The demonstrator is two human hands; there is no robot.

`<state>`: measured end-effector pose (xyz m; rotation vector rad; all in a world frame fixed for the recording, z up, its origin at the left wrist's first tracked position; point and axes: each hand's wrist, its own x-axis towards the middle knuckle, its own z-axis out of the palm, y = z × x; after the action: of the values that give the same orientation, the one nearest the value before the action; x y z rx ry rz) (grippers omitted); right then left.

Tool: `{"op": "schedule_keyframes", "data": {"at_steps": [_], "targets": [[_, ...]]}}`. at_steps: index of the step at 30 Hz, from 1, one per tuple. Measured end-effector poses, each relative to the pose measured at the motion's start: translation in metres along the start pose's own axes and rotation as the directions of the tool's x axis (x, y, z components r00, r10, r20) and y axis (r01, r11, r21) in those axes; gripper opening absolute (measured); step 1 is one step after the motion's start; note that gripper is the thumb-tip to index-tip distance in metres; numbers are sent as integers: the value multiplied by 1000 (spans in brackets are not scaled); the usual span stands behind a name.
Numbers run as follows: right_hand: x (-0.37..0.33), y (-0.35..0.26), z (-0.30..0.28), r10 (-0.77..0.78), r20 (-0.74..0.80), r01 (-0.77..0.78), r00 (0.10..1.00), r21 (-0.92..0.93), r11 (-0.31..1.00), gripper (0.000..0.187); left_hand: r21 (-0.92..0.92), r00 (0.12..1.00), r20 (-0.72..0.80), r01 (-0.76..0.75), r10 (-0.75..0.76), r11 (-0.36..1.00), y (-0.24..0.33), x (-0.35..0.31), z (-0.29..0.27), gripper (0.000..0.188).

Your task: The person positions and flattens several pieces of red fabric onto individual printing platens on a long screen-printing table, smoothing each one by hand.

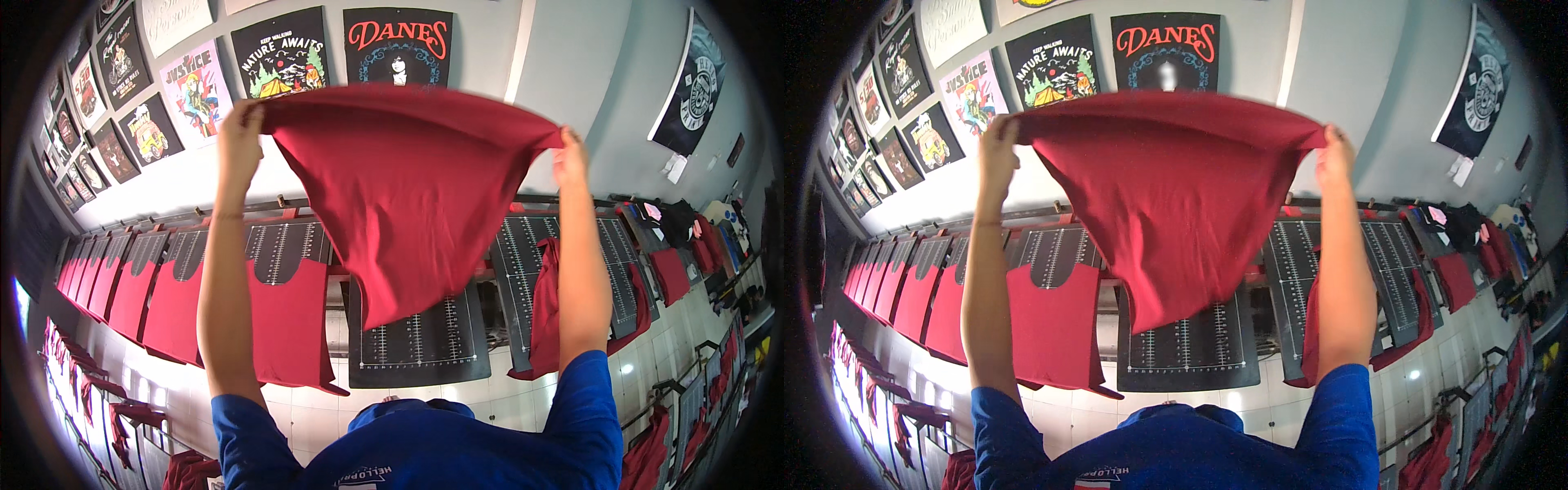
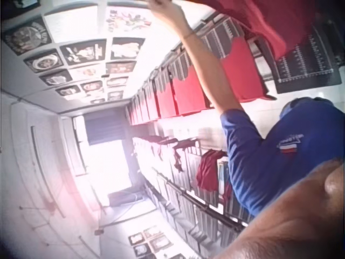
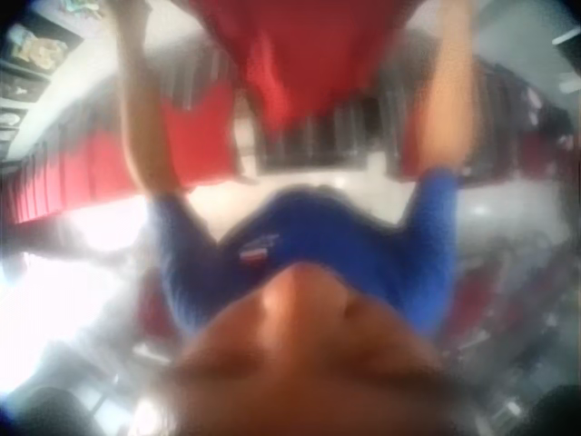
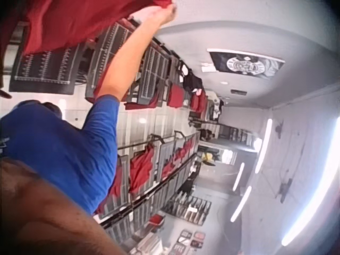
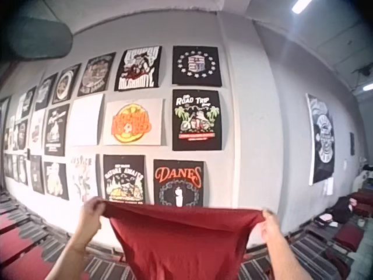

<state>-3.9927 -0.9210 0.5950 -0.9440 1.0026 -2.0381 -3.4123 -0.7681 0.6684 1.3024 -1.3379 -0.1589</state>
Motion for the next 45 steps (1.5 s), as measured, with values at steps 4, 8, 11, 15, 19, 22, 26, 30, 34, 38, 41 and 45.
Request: {"op": "schedule_keyframes", "data": {"at_steps": [4, 8, 11, 15, 19, 22, 26, 30, 34, 38, 41, 45], "targets": [[-102, -81, -24, -131, 273, 31, 953, 345, 938, 27, -104, 967, -256, -23, -4, 994, 35, -111, -54, 17], [-224, -119, -61, 4, 361, 51, 933, -143, 988, 25, -412, 985, -118, -162, 124, 897, 5, -231, -96, 33], [-281, -86, -127, 178, 155, -126, 972, -298, 946, 20, -274, 999, 27, 52, -46, 960, -18, -303, -92, 30], [-335, -20, -186, 273, 146, -143, 951, -575, 806, 16, -113, 939, 96, 340, -331, 933, -60, -368, -67, 15], [-395, 61, -239, 343, 95, -217, 935, -610, 762, 16, 240, 786, 158, 557, -598, 795, -125, -436, -56, 12], [-423, 84, -282, 556, 106, -255, 824, -808, 531, 16, 384, 669, 393, 504, -631, 774, -140, -462, -54, 22], [-428, 101, -280, 791, 105, -17, 603, -989, 144, 39, 418, 600, 539, 419, -591, 806, -194, -500, -37, 48], [-430, 180, -254, 632, 177, -365, 755, -687, 629, 66, -164, 261, 463, 964, -847, 208, -238, -493, 44, 66], [-448, 245, -297, 911, 174, -918, 373, -70, 389, 60, -335, 168, 586, 941, -793, -48, -285, -540, 48, 57], [-505, 193, -361, 894, 9, -883, 448, -150, 444, 27, -328, 349, 479, 922, -805, 205, -257, -574, -4, 38], [-525, 164, -384, 906, -131, -878, 401, -336, 340, 17, -241, 309, 428, 945, -849, 223, -251, -612, -32, 35], [-549, 149, -403, 892, -214, -851, 397, -450, 271, 14, 9, 156, 423, 984, -892, 176, -242, -640, -55, 31]]}}
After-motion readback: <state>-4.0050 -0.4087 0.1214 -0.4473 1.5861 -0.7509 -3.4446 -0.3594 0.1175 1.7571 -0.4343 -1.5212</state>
